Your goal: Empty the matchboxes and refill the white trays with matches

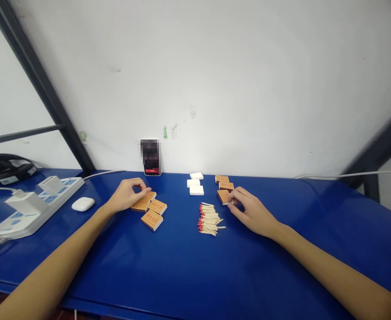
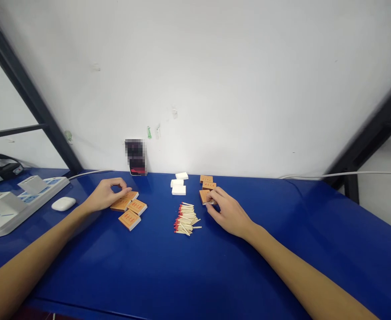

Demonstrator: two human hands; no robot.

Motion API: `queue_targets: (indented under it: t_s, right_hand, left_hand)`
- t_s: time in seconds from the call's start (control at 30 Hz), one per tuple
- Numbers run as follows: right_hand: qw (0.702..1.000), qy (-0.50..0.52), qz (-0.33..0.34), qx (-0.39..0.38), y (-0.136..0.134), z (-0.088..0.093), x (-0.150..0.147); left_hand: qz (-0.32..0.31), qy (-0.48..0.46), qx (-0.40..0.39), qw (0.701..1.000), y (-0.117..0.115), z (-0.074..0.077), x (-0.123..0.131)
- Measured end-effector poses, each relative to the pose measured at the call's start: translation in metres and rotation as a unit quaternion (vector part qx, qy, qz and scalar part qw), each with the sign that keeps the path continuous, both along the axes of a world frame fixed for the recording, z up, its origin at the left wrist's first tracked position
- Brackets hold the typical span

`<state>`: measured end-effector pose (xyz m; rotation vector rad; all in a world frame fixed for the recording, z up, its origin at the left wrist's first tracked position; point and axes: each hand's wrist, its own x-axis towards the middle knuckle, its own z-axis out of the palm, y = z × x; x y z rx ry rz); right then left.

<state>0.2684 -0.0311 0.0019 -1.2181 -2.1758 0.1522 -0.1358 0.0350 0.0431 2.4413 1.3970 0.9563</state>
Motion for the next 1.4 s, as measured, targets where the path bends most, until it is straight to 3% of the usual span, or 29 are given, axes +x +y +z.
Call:
queue_targets:
  t_s: [0.13,0.27,0.57,0.83,1.1,1.4]
  right_hand:
    - [1.000,-0.003,0.001,-0.002,-0.001,0.001,-0.001]
    - [1.000,0.008,0.001,0.005,-0.001,0.003,0.001]
    - [1.000,0.015,0.022,0.007,-0.002,0.002,-0.001]
    - [0.999,0.001,0.041,0.002,-0.003,0.001,-0.004]
    - [0.999,0.001,0.045,-0.013,-0.003,-0.001,-0.003]
    - [0.999,0.014,0.051,-0.007,-0.004,-0.001,-0.002]
  left_hand:
    - [-0.122,0.054,0.012,0.991,-0.019,0.009,0.022]
    - [-0.159,0.113,0.026,0.981,-0.029,0.006,0.035]
    - [-0.164,0.210,0.010,0.964,-0.037,0.012,0.038]
    - [-0.155,0.253,-0.011,0.955,-0.042,0.006,0.051]
    - [-0.177,0.199,-0.019,0.964,-0.041,0.005,0.052]
    - [-0.149,0.158,-0.087,0.972,-0.033,-0.003,0.047]
